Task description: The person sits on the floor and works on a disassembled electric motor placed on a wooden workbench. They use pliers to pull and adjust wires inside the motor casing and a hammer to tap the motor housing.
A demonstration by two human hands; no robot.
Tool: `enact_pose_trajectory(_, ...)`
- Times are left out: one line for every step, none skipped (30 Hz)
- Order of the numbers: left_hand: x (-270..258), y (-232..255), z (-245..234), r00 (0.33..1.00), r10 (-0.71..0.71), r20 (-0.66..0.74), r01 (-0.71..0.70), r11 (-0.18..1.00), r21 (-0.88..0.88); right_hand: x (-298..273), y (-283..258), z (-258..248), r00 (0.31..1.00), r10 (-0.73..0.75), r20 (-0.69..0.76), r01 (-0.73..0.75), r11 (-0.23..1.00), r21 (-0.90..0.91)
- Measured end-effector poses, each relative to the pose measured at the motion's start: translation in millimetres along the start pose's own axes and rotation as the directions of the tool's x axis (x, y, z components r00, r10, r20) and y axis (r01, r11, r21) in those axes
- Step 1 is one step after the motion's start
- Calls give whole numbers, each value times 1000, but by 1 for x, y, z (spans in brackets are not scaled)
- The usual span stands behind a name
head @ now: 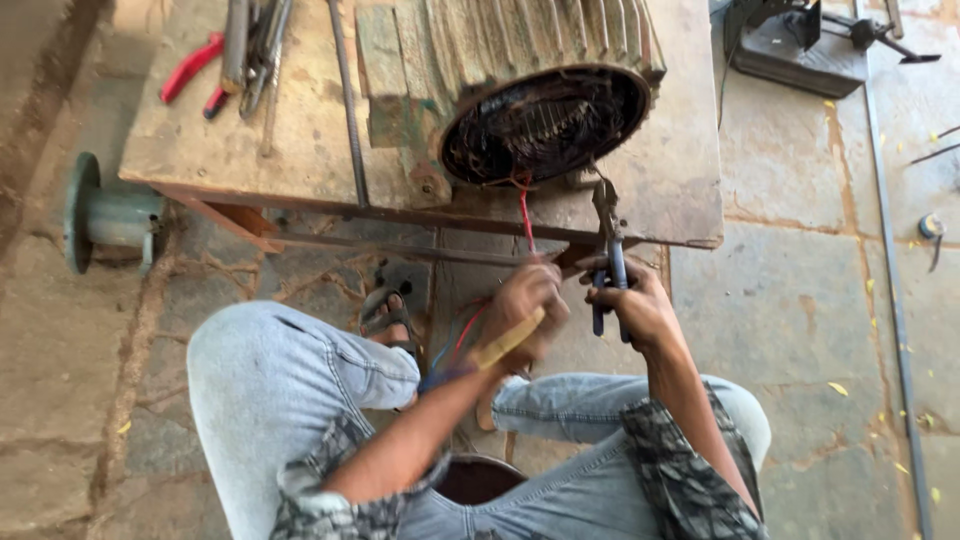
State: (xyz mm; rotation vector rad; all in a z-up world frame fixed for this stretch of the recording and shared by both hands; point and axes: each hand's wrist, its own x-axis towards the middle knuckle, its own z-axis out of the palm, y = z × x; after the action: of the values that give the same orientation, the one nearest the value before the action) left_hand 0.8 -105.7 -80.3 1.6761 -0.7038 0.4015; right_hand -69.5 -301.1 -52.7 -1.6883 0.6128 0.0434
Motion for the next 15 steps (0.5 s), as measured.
enact_pose_trajectory(5, -14, 10, 990, -134, -45, 125, 980, -154, -1, 3, -3, 1000, -3, -17, 3, 1000, -9)
enact_pose_trajectory(6, -25, 17, 961, -266, -75, 232, 924, -304, 3, 6, -4, 1000, -13, -29, 12, 1000, -17)
enact_pose_trajectory(0, -28, 23, 914, -397, -85, 320, 834, -449, 5, 9, -8, 999, -22, -40, 21, 999, -25)
enact_pose_trajectory(2, -29, 32, 851, -506, -138, 338, 731, -593, 13, 9, -12, 998, -24, -66, 19, 997, -75)
enact_pose_trajectory(5, -27, 44, 773, -612, -165, 326, 608, -724, 23, 10, -15, 995, -27, -93, 15, 992, -124)
enact_pose_trajectory(-9, -15, 52, 661, -736, -143, 321, 450, -834, 15, 22, -19, 992, 11, -127, -33, 984, -173)
enact_pose_trajectory(-21, -6, 55, 622, -774, -119, 335, 401, -853, 10, 35, -19, 991, 24, -132, -36, 995, -89)
enact_pose_trajectory(-17, -4, 65, 597, -794, -111, 312, 358, -880, 22, 35, -23, 991, 0, -134, -3, 1000, -20)
enact_pose_trajectory(-12, -3, 74, 573, -814, -101, 288, 315, -904, 29, 31, -29, 990, -24, -136, 31, 998, 49)
enact_pose_trajectory(-7, -7, 72, 611, -787, -84, 225, 274, -935, 33, 24, -31, 989, -49, -142, 63, 993, 96)
enact_pose_trajectory(-4, -12, 67, 649, -757, -70, 163, 229, -960, 34, 15, -32, 986, -74, -149, 96, 985, 143)
enact_pose_trajectory(-14, -12, 61, 668, -743, -40, 127, 167, -978, 20, 14, -34, 985, -66, -162, 96, 977, 189)
enact_pose_trajectory(-22, -14, 52, 659, -752, 22, 131, 86, -988, 8, 11, -33, 988, -45, -151, 69, 985, 157)
enact_pose_trajectory(-21, -19, 39, 656, -751, 76, 124, 7, -992, 2, 1, -31, 990, -36, -138, 53, 991, 122)
enact_pose_trajectory(-18, -22, 25, 653, -746, 130, 117, -71, -991, -3, -8, -27, 992, -26, -125, 37, 995, 87)
